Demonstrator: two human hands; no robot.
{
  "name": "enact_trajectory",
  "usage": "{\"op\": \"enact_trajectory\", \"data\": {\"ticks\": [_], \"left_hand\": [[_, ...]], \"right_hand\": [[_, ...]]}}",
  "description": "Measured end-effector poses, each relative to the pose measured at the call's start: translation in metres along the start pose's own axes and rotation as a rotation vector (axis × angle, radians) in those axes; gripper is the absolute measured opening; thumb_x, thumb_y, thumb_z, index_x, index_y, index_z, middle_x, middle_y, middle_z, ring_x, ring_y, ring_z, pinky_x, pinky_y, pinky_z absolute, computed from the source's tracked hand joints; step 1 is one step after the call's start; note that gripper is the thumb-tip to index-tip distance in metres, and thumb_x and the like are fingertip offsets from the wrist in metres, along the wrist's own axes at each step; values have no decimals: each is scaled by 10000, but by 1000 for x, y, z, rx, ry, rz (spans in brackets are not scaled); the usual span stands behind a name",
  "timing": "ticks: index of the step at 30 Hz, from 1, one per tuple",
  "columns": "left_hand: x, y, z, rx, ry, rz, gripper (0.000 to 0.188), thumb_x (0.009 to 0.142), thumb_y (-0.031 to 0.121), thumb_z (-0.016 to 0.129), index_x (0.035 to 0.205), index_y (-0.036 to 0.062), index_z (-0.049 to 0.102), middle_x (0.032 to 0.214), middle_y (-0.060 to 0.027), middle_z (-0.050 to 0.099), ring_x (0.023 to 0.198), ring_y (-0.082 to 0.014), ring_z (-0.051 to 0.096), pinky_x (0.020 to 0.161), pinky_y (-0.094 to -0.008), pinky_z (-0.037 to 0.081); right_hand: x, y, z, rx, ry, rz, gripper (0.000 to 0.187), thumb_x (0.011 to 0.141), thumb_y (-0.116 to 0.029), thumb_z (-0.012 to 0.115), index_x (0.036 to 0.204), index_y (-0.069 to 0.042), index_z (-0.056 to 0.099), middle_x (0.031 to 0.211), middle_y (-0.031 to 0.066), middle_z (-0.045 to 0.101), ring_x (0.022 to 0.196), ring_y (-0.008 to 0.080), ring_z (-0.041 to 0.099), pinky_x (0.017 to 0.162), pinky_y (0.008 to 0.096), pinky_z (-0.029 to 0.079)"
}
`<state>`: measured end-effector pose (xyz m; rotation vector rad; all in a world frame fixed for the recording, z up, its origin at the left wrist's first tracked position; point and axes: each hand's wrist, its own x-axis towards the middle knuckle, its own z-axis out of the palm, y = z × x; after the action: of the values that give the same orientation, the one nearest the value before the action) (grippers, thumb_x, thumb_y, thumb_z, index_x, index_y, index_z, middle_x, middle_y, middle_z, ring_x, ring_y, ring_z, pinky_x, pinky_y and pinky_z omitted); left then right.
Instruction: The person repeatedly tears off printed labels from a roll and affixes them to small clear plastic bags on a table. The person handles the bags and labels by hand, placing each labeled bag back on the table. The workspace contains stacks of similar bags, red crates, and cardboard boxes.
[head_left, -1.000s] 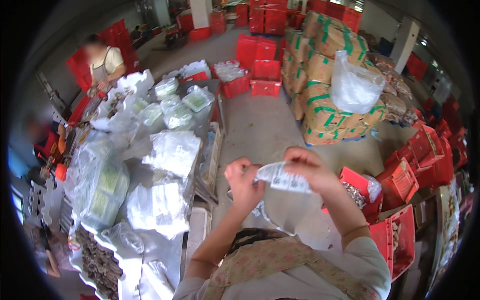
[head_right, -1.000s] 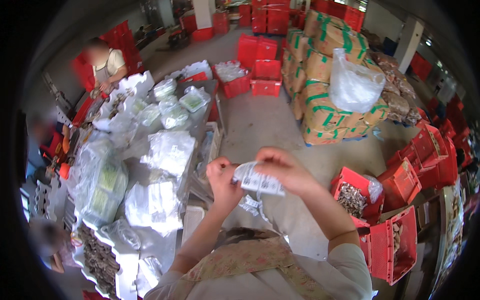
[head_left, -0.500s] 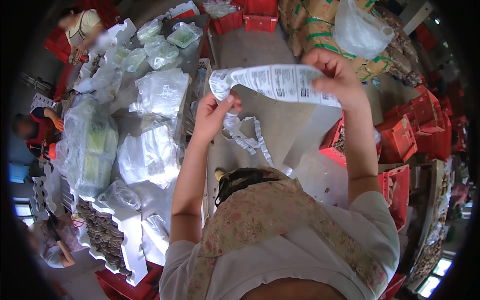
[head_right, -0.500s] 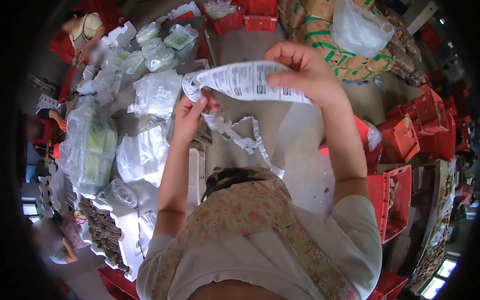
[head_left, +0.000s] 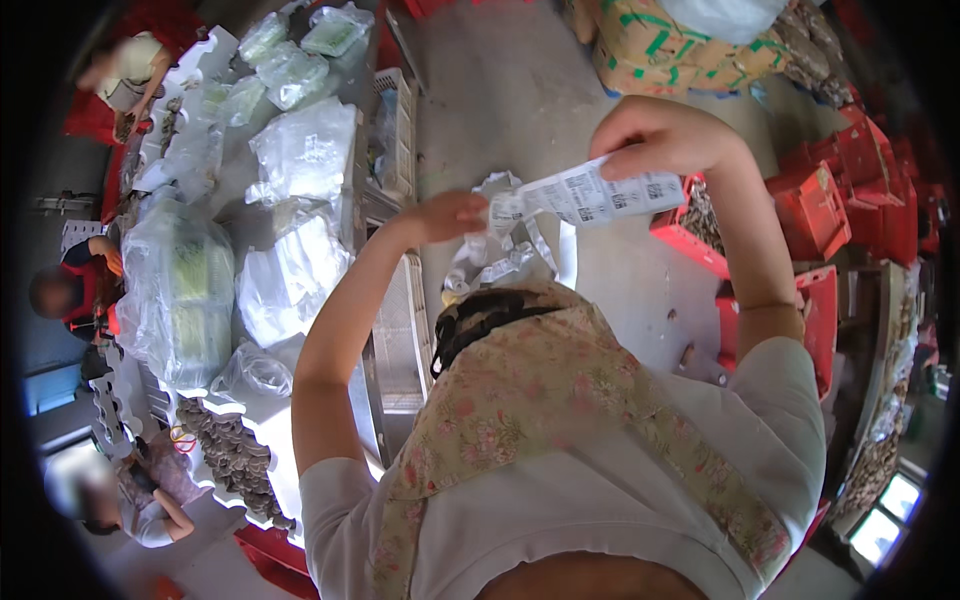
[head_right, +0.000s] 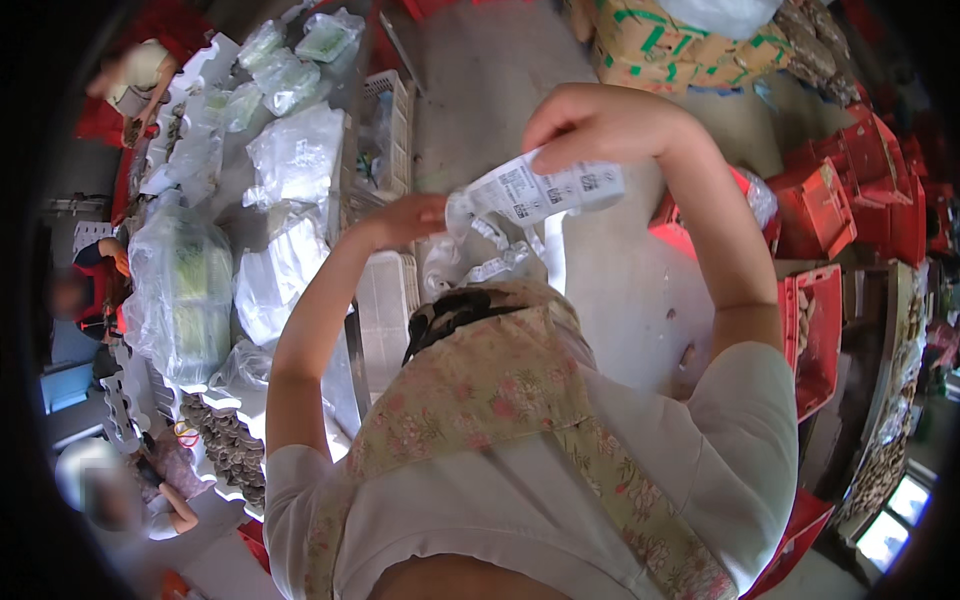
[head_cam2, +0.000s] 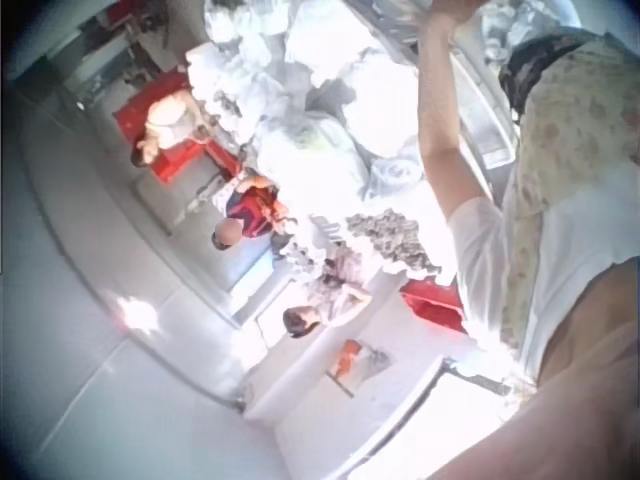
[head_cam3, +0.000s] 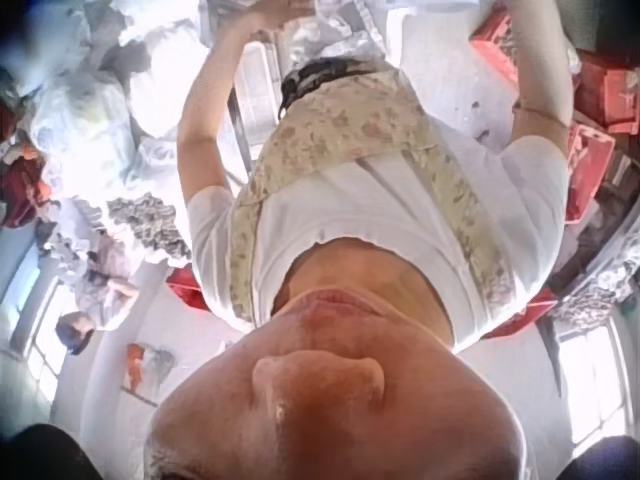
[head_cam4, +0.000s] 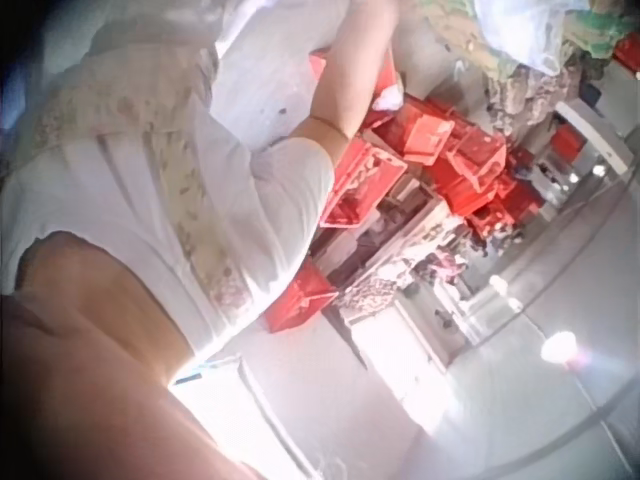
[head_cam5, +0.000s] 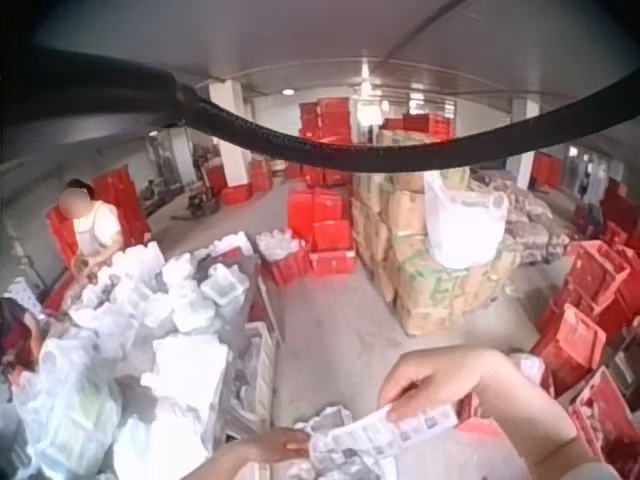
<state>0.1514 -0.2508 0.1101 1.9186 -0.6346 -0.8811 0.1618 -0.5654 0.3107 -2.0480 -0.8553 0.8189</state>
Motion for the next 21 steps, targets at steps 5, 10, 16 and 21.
{"op": "enact_trajectory", "data": {"ticks": [5, 10, 16, 21], "left_hand": [[27, 18, 26, -390, 675, 162, 132, 925, 5, 549, 1041, 17, 611, 940, -66, 655, 864, -132, 663, 726, -246, 502], [38, 70, 87, -226, 896, 153, 264, 829, 102, 700, 1035, 9, 562, 937, -89, 596, 786, -175, 630, 698, -301, 486], [78, 80, 107, 125, 1247, 98, 412, 728, 150, 749, 1034, 16, 507, 954, -107, 508, 767, -223, 548, 700, -374, 445], [87, 58, 96, -182, 1166, 269, 285, 767, 52, 669, 1024, 14, 549, 806, -89, 612, 703, -203, 600, 663, -320, 485]], "right_hand": [[11, 70, 26, 856, 93, 288, 204, 865, -128, 633, 1007, 18, 638, 728, 29, 609, 603, 98, 548, 542, 249, 437], [12, 88, 37, 1465, 156, 182, 54, 924, -111, 546, 920, -58, 555, 635, -42, 453, 445, 33, 334, 461, 210, 282], [15, 60, 53, 1636, 133, 115, 116, 960, -139, 502, 853, -94, 505, 621, -79, 365, 450, 11, 245, 491, 202, 259], [7, 59, 50, 1631, 272, 13, 151, 971, -152, 476, 827, -113, 497, 614, -91, 353, 447, 9, 242, 503, 208, 268]]}}
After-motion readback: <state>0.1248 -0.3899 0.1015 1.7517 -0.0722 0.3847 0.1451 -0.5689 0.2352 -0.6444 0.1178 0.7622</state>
